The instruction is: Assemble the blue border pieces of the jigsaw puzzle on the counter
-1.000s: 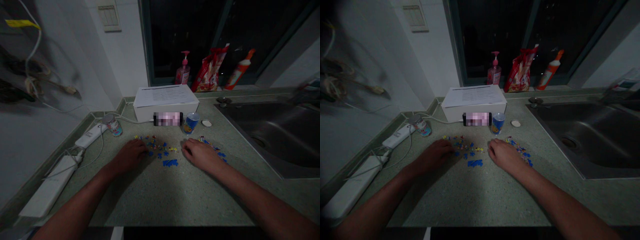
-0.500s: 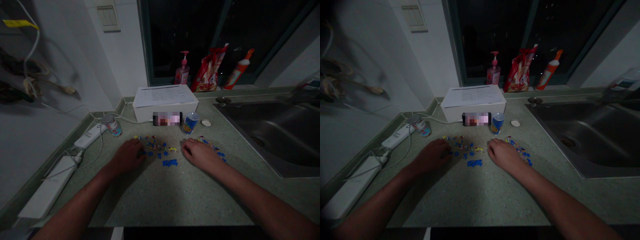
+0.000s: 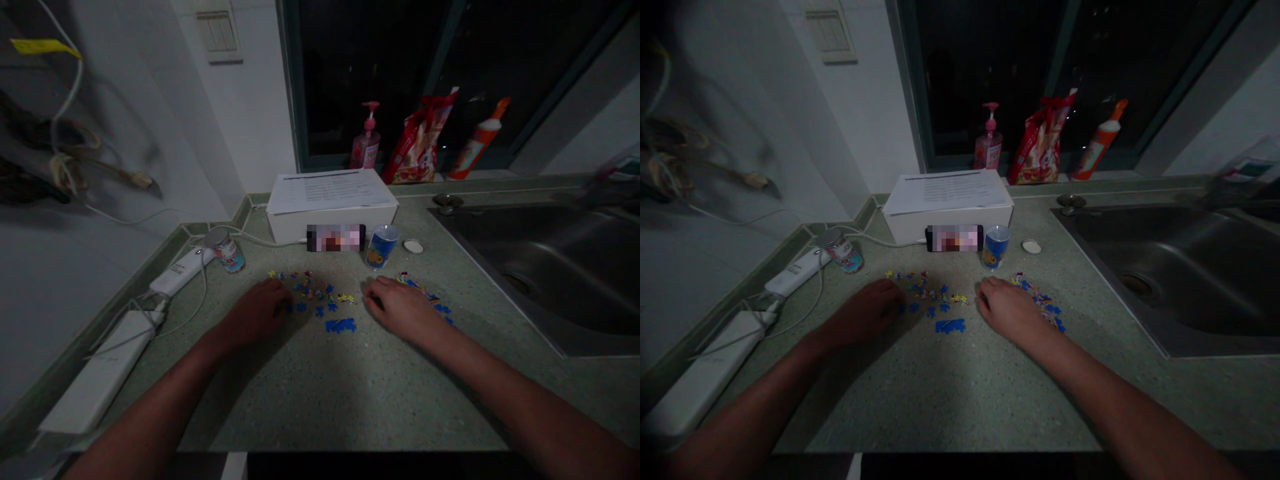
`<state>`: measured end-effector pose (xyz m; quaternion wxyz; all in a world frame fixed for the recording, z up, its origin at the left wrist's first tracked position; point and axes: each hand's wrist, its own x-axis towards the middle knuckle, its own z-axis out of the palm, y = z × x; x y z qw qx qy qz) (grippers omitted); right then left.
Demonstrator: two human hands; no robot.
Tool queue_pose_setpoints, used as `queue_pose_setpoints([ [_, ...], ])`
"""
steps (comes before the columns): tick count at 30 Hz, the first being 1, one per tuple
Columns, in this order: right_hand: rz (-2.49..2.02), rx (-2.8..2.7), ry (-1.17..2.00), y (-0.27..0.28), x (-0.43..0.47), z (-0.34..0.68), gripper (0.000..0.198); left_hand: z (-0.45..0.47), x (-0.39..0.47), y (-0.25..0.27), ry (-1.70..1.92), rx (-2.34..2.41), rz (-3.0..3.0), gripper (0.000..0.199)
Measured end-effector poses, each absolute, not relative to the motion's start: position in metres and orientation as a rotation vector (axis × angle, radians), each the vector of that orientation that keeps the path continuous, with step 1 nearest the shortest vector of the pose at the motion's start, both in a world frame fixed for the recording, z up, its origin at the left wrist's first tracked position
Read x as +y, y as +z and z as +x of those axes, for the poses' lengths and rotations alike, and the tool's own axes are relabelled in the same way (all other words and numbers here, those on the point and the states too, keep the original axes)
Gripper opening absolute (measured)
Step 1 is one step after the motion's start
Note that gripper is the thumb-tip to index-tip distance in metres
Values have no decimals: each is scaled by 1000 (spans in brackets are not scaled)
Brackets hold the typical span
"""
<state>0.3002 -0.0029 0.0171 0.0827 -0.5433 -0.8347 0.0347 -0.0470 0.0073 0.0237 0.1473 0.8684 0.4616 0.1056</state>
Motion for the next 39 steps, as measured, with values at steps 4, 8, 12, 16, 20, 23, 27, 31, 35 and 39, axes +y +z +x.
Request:
queue_pose_setpoints([
  [4, -1616, -2499, 95, 17, -3, 300, 12, -45, 6, 21, 340, 1341, 2479, 21],
  [8, -1641, -2501, 90, 17, -3, 299, 12, -33, 3, 14, 412, 1472, 2450, 9],
  [12, -1657, -2497, 114, 17, -2, 299, 12, -24, 2, 4, 359, 1452, 2454, 16],
  [16, -1631, -2495, 121, 17, -2, 299, 12, -25, 2, -2, 389, 1351, 2505, 17],
  [20, -1591, -2491, 137, 16, -2, 301, 13, -28, 1, 0, 402, 1212, 2544, 27],
  [23, -1576, -2481, 145, 15, -2, 302, 13, -28, 1, 2, 418, 1174, 2525, 36],
  [27, -1583, -2484, 157, 16, -3, 302, 12, -26, -1, 3, 500, 1246, 2503, 34],
  [31, -1586, -2479, 147, 16, -3, 301, 14, -23, -3, 3, 495, 1329, 2500, 19],
  [35, -1603, -2482, 152, 14, -2, 302, 13, -20, -3, -1, 466, 1326, 2507, 14],
  [39, -1571, -2478, 148, 14, -2, 302, 13, -20, -3, -6, 516, 1286, 2497, 19],
])
